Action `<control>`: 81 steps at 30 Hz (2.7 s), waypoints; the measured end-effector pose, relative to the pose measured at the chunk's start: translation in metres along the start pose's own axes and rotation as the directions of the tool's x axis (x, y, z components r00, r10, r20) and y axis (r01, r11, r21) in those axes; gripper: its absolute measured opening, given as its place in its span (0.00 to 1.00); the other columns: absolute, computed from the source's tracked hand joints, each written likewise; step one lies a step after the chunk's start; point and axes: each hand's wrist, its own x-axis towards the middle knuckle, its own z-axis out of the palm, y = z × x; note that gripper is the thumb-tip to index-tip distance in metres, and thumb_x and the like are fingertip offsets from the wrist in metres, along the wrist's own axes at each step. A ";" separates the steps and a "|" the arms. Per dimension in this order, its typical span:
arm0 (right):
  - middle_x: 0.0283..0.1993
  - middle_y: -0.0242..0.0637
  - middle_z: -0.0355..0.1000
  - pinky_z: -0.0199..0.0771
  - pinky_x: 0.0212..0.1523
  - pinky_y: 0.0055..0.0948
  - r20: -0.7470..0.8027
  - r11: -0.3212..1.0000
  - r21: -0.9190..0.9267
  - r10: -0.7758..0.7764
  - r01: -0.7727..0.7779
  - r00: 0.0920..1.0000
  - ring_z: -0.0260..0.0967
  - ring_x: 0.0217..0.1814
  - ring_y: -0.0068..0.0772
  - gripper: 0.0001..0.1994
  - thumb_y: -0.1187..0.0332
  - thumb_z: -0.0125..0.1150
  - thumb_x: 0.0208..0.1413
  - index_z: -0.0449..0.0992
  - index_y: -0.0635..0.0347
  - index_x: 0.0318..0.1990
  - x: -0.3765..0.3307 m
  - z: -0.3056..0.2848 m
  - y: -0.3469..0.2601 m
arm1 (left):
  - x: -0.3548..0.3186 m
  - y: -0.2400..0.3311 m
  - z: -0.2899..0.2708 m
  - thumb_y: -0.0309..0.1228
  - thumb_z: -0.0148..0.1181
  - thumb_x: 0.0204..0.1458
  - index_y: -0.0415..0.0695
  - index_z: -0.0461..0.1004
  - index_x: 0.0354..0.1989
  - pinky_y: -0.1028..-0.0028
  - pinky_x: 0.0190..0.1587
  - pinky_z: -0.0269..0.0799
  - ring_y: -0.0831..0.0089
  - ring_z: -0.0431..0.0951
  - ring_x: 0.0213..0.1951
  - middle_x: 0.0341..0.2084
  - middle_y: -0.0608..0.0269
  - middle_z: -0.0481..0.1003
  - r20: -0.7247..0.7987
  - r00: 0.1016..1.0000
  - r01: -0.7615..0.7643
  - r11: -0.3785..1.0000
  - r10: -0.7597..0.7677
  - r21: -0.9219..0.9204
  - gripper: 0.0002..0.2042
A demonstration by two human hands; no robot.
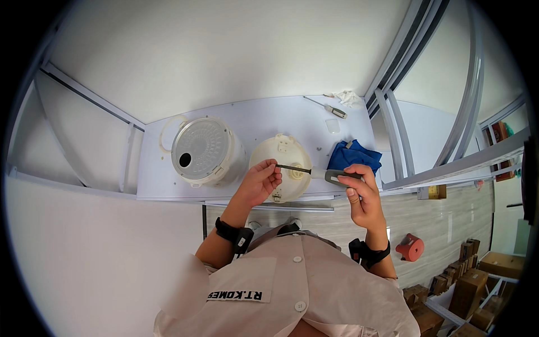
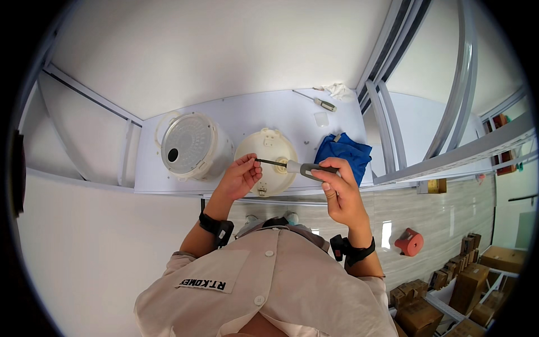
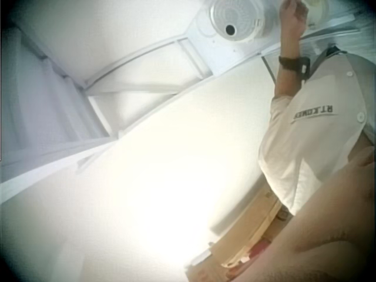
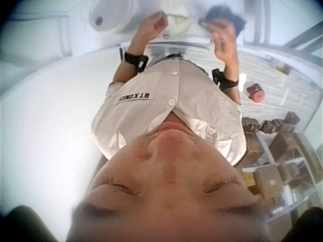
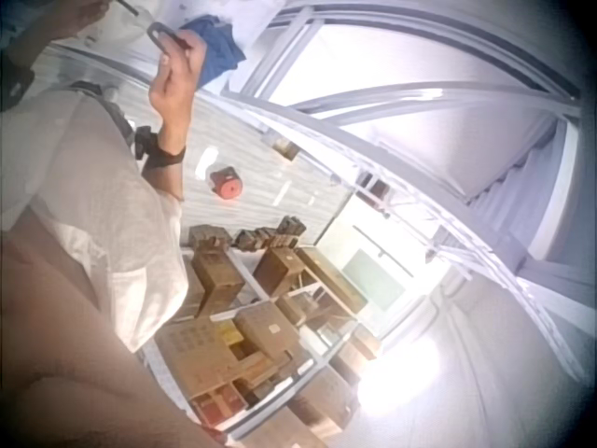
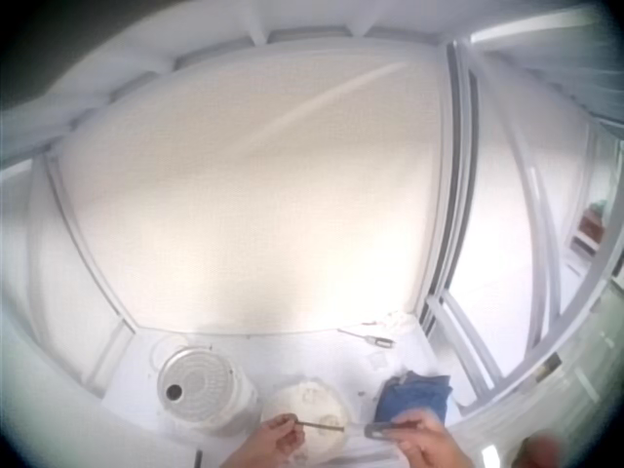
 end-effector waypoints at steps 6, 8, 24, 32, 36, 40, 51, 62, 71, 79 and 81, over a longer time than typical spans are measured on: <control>0.53 0.44 0.71 0.75 0.44 0.29 -0.078 0.998 0.025 0.067 -0.065 0.995 0.73 0.46 0.34 0.12 0.71 0.58 0.71 0.78 0.63 0.57 0.003 0.000 0.002 | 0.003 -0.006 -0.006 0.29 0.58 0.71 0.43 0.76 0.48 0.72 0.45 0.79 0.74 0.80 0.39 0.37 0.65 0.80 0.005 0.996 -0.084 0.982 0.085 0.169 0.04; 0.50 0.40 0.72 0.74 0.39 0.25 -0.137 0.956 0.179 0.259 -0.233 0.956 0.73 0.39 0.27 0.12 0.69 0.58 0.72 0.77 0.63 0.57 -0.005 0.006 0.009 | 0.002 -0.008 -0.002 0.30 0.59 0.70 0.42 0.77 0.47 0.72 0.44 0.78 0.74 0.80 0.39 0.37 0.64 0.81 -0.001 0.992 -0.122 0.932 0.130 0.341 0.05; 0.41 0.36 0.74 0.74 0.31 0.23 -0.331 0.938 0.073 0.343 -0.339 0.879 0.72 0.37 0.25 0.08 0.70 0.66 0.68 0.77 0.63 0.48 -0.018 0.044 0.025 | -0.028 -0.008 0.015 0.43 0.83 0.37 0.43 0.80 0.53 0.53 0.71 0.65 0.58 0.74 0.62 0.53 0.59 0.78 0.449 0.869 -0.347 -0.392 0.208 0.852 0.32; 0.38 0.39 0.74 0.70 0.28 0.25 -0.361 0.940 -0.050 0.298 -0.338 0.884 0.71 0.33 0.32 0.07 0.70 0.67 0.66 0.78 0.63 0.45 -0.031 0.066 0.017 | -0.033 -0.014 -0.003 0.41 0.84 0.32 0.49 0.77 0.57 0.47 0.82 0.44 0.64 0.70 0.69 0.54 0.66 0.79 0.448 0.893 -0.364 -0.509 0.049 0.780 0.38; 0.37 0.39 0.74 0.69 0.26 0.27 -0.395 0.933 -0.042 0.312 -0.357 0.864 0.70 0.31 0.32 0.07 0.70 0.68 0.66 0.78 0.62 0.45 -0.032 0.077 0.006 | -0.028 -0.016 -0.018 0.38 0.83 0.34 0.50 0.79 0.52 0.44 0.81 0.44 0.66 0.74 0.65 0.49 0.68 0.81 0.523 0.850 -0.400 -0.565 0.066 0.722 0.32; 0.38 0.40 0.74 0.73 0.27 0.27 -0.407 0.924 -0.110 0.295 -0.367 0.864 0.71 0.28 0.33 0.08 0.70 0.68 0.65 0.77 0.63 0.46 -0.034 0.087 -0.004 | -0.022 -0.021 -0.029 0.36 0.81 0.39 0.50 0.81 0.47 0.42 0.80 0.44 0.67 0.78 0.61 0.43 0.67 0.84 0.559 0.820 -0.405 -0.565 0.123 0.719 0.24; 0.38 0.41 0.74 0.77 0.27 0.29 -0.430 0.898 -0.183 0.293 -0.400 0.854 0.72 0.27 0.35 0.09 0.71 0.69 0.65 0.77 0.64 0.47 -0.034 0.103 -0.030 | -0.015 -0.021 -0.033 0.35 0.79 0.39 0.48 0.80 0.46 0.57 0.65 0.65 0.61 0.79 0.51 0.43 0.64 0.82 0.581 0.798 -0.457 -0.466 0.162 0.758 0.23; 0.38 0.43 0.72 0.74 0.28 0.32 -0.398 0.896 -0.270 0.229 -0.352 0.888 0.71 0.26 0.39 0.10 0.70 0.70 0.64 0.77 0.64 0.47 -0.023 0.112 -0.034 | -0.013 -0.019 -0.041 0.35 0.79 0.39 0.48 0.81 0.49 0.60 0.60 0.68 0.59 0.78 0.51 0.45 0.63 0.82 0.564 0.809 -0.445 -0.455 0.166 0.771 0.25; 0.37 0.43 0.73 0.75 0.28 0.33 -0.360 0.883 -0.275 0.273 -0.381 0.892 0.75 0.26 0.39 0.09 0.70 0.71 0.63 0.78 0.64 0.45 -0.012 0.116 -0.037 | -0.011 -0.018 -0.041 0.32 0.79 0.38 0.46 0.82 0.47 0.58 0.59 0.73 0.57 0.79 0.52 0.45 0.61 0.83 0.521 0.839 -0.431 -0.391 0.157 0.813 0.23; 0.36 0.39 0.74 0.75 0.25 0.36 -0.247 0.842 -0.447 0.209 -0.303 0.946 0.76 0.25 0.41 0.11 0.66 0.73 0.61 0.79 0.60 0.44 0.003 0.122 -0.046 | -0.011 -0.016 -0.033 0.32 0.79 0.37 0.46 0.82 0.45 0.58 0.58 0.73 0.58 0.80 0.50 0.44 0.61 0.83 0.529 0.832 -0.438 -0.387 0.166 0.811 0.22; 0.36 0.38 0.74 0.74 0.24 0.36 -0.204 0.814 -0.506 0.208 -0.285 0.957 0.75 0.25 0.42 0.13 0.63 0.74 0.60 0.78 0.59 0.45 0.009 0.122 -0.049 | -0.011 -0.016 -0.033 0.32 0.78 0.37 0.46 0.82 0.45 0.58 0.57 0.73 0.58 0.80 0.49 0.42 0.61 0.83 0.518 0.839 -0.434 -0.366 0.168 0.823 0.22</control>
